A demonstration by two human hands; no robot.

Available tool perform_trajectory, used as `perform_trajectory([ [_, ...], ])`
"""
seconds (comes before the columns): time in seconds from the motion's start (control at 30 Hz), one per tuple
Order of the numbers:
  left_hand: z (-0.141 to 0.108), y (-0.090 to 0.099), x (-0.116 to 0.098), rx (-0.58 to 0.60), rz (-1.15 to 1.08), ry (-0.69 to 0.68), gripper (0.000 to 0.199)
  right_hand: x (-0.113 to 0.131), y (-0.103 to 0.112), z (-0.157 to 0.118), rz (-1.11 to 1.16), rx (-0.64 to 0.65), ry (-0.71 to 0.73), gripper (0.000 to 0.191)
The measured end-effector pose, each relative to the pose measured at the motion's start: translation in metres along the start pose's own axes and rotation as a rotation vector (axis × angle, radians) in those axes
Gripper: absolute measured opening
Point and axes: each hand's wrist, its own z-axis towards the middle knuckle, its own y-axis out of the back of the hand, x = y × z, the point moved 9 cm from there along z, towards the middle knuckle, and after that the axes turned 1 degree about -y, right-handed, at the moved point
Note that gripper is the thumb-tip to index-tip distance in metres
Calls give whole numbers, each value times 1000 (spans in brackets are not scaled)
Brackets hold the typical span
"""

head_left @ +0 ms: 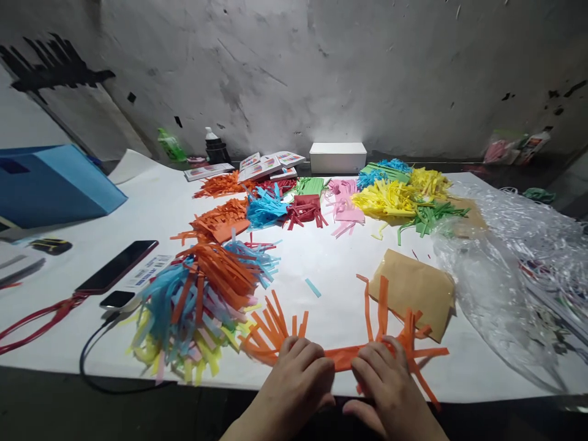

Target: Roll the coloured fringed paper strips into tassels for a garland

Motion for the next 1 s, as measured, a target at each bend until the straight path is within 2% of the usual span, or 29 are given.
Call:
perform_trajectory([
  [0.13,-2,-1,4,36,-23,57,29,-4,-6,3,-43,62,-72,19],
  [0.23,-4,-3,-1,45,-45,12,33,0,-12,3,-44,131,-37,23],
  [0.33,-6,-1,-8,-9,-42,-54,14,7,-11,-1,-2,138,24,20],
  [0.5,-9,14,-9,-114,-83,-45,21,4,-2,-6,141,72,-29,29],
  [0.57,-9,17,-6,-93,-111,10,19,1,0,-6,146,52,-75,28],
  [0.7,-10,11,2,7,-165,161,16,-2,4,-6,108,-27,-189,24],
  [0.83,-10,6,8,-8,-161,221,14,-3,6,-10,47,-107,-270,22],
  [0.9,-7,5,6,-19,-147,177,14,2,5,-11,27,-101,-219,23],
  [1.0,-4,8,-9,-44,-124,-11,17,16,2,-14,18,-80,-34,33],
])
